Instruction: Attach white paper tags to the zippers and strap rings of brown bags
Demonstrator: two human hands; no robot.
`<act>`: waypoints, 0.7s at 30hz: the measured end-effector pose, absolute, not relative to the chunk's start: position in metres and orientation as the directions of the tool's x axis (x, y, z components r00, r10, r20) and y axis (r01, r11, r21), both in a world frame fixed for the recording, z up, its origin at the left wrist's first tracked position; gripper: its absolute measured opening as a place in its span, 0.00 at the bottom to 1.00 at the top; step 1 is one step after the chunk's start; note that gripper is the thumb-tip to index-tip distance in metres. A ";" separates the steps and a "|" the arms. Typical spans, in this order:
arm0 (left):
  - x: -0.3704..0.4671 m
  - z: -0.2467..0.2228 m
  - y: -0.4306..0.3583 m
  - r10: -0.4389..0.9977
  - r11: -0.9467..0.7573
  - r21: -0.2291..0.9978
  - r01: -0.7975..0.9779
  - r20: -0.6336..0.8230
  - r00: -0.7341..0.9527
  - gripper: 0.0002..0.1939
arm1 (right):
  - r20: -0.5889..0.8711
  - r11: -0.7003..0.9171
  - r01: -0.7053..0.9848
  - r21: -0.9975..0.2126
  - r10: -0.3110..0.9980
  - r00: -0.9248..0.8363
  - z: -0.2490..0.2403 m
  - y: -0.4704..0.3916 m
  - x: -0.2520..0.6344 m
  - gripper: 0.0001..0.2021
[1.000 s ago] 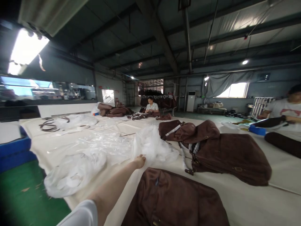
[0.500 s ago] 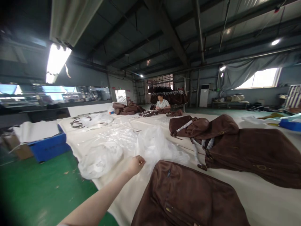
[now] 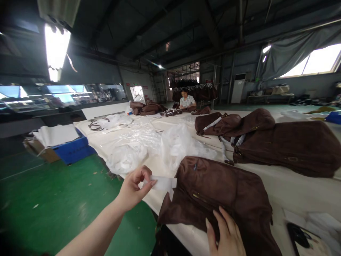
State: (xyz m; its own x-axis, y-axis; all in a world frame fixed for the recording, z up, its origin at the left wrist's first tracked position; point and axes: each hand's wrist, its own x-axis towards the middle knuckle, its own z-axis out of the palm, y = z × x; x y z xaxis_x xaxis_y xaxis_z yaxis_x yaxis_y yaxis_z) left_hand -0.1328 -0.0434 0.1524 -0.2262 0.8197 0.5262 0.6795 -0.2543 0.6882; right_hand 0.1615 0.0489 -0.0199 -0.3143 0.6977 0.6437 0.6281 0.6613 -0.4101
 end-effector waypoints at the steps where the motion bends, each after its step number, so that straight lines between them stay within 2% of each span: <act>1: -0.125 0.152 -0.051 0.874 -0.260 0.757 0.600 0.448 -0.187 0.11 | 0.591 0.640 0.577 -0.507 0.746 -0.307 -0.001 0.038 0.161 0.21; 4: -0.106 0.145 -0.062 0.981 -0.177 0.930 0.323 0.191 -0.015 0.14 | 0.407 0.578 0.333 -0.745 0.789 -0.460 0.043 0.005 0.153 0.20; 7: -0.090 0.133 -0.066 0.997 -0.053 0.993 0.106 0.046 0.066 0.16 | 0.243 0.424 0.140 -0.895 0.726 -0.644 0.061 -0.018 0.140 0.24; 9: -0.082 0.123 -0.066 0.996 0.009 1.000 0.020 -0.011 0.094 0.17 | 0.163 0.322 0.107 -0.941 0.706 -0.689 0.061 -0.027 0.131 0.23; 12: -0.072 0.108 -0.065 0.992 0.063 0.997 -0.045 -0.058 0.109 0.20 | 0.035 0.197 0.154 -0.968 0.718 -0.695 0.062 -0.034 0.124 0.17; 14: -0.065 0.099 -0.064 0.994 0.069 0.994 -0.080 -0.062 0.086 0.24 | -0.020 0.138 0.177 -0.974 0.733 -0.680 0.066 -0.037 0.126 0.18; 17: -0.055 0.089 -0.062 0.998 0.017 0.996 -0.092 -0.012 0.056 0.31 | -0.021 0.128 0.216 -0.968 0.816 -0.577 0.074 -0.032 0.145 0.22; 19: -0.049 0.084 -0.060 0.999 -0.028 0.999 -0.030 0.029 0.033 0.32 | 0.036 0.171 0.335 -0.927 0.927 -0.373 0.076 -0.016 0.171 0.24; 21: -0.042 0.079 -0.057 0.999 -0.037 0.999 0.037 0.035 0.032 0.27 | 0.155 0.177 0.536 -0.826 0.984 -0.086 0.073 0.010 0.206 0.23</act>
State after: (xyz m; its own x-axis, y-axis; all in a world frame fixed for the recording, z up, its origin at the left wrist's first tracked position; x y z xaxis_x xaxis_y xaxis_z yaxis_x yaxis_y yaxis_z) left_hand -0.0423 -0.0575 0.0791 0.0317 0.9989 0.0355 0.0369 -0.0366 0.9986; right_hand 0.2056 0.0105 0.0730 -0.0858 0.9842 0.1549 0.5356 0.1767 -0.8258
